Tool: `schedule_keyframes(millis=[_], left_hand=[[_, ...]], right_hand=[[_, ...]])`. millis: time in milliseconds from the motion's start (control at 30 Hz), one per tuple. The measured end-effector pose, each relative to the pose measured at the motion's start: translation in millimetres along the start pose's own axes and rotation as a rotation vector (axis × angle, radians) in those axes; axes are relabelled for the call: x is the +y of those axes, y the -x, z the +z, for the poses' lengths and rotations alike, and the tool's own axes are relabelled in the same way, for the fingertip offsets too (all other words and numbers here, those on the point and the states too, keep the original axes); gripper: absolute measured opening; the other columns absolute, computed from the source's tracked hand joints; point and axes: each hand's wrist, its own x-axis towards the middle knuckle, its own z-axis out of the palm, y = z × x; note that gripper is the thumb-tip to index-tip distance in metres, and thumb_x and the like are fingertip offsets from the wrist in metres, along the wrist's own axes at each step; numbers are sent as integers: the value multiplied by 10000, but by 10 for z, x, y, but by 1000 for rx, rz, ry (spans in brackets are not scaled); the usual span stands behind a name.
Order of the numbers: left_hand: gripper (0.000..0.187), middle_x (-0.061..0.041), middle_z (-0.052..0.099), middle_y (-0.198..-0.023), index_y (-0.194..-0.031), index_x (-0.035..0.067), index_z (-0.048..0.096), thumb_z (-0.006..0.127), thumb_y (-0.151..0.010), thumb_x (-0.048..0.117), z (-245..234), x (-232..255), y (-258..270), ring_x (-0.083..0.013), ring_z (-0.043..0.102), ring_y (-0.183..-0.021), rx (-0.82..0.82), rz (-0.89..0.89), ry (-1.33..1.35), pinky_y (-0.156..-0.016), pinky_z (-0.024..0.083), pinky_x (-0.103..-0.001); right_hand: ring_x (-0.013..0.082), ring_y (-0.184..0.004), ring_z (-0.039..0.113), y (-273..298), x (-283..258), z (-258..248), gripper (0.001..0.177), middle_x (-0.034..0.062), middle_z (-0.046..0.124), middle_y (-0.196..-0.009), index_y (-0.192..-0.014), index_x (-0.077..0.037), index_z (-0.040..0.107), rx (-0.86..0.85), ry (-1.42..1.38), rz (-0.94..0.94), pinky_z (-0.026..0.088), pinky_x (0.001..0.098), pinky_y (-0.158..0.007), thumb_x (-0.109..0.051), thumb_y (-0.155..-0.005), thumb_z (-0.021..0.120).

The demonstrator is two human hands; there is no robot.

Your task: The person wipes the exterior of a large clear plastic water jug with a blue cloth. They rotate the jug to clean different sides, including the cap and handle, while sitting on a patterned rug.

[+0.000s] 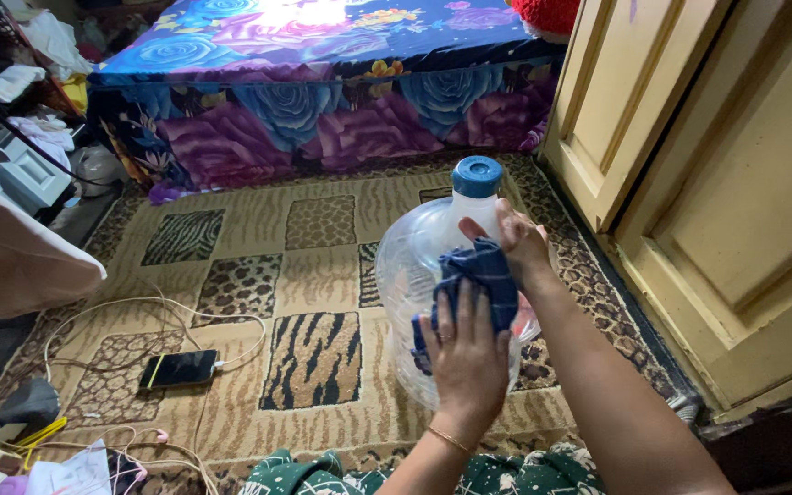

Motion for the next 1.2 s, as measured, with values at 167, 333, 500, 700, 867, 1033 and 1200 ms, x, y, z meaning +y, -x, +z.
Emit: schedule_keyframes(millis=[167,333,500,700,867,1033,1200], left_hand=[[547,-176,488,-1540,-1417,22,564,473,-1025,394,323,-606,-514,-421,402,-1430,-3,-211,49,-1184,202,-646],[459,-182,638,-1399,-1334,27,642,384,-1114,336,844,-1690,-1321,-406,591,-1262,-164,-64,155,-1058,450,-511],[500,-101,726,-1203,-1292,12,670,464,-1065,407,1122,-2389,-1573,-223,635,-1082,-385,-585,1016,-968,495,-354],[599,-108,700,-1134,-1370,-33,549,338,-1084,449,644,-2093,-635,-171,676,-1003,-196,-675,1361,-924,555,-341],[507,-374,531,-1278,-1565,34,384,393,-1141,312,175,-1000,16,-481,529,-1118,33,-474,612,-1010,442,-573],[586,-285,475,-1529,-1455,-50,467,460,-1026,349,27,-547,-333,-502,419,-1378,34,-173,63,-1110,232,-606],[508,-165,571,-1459,-1350,39,577,366,-1057,397,402,-870,-1208,-380,535,-1320,-198,-288,100,-1140,323,-590]], right_hand=[[382,-1144,664,0,-95,-55,781,207,702,-1200,-1325,-100,602,-13,21,20,501,474,-1015,-743,-890,523],[411,-1129,654,-32,-193,-114,820,236,687,-1190,-1349,-96,569,-24,89,32,490,495,-1000,-765,-878,515],[400,-1117,667,-23,-225,-128,828,225,693,-1188,-1317,-81,567,-31,64,49,501,492,-1000,-774,-868,510],[381,-1152,658,-5,-246,-147,783,195,716,-1171,-1263,-83,595,-15,38,3,461,528,-1023,-763,-882,508],[377,-1158,646,17,-223,-125,778,181,723,-1168,-1284,-89,592,8,70,-16,407,577,-1022,-748,-877,514],[370,-1187,637,29,-123,-62,775,188,716,-1185,-1296,-77,602,20,53,-54,433,533,-1027,-738,-908,485],[386,-1199,620,-36,-36,-9,865,249,673,-1232,-1399,2,533,20,65,-25,448,470,-1030,-736,-953,480]])
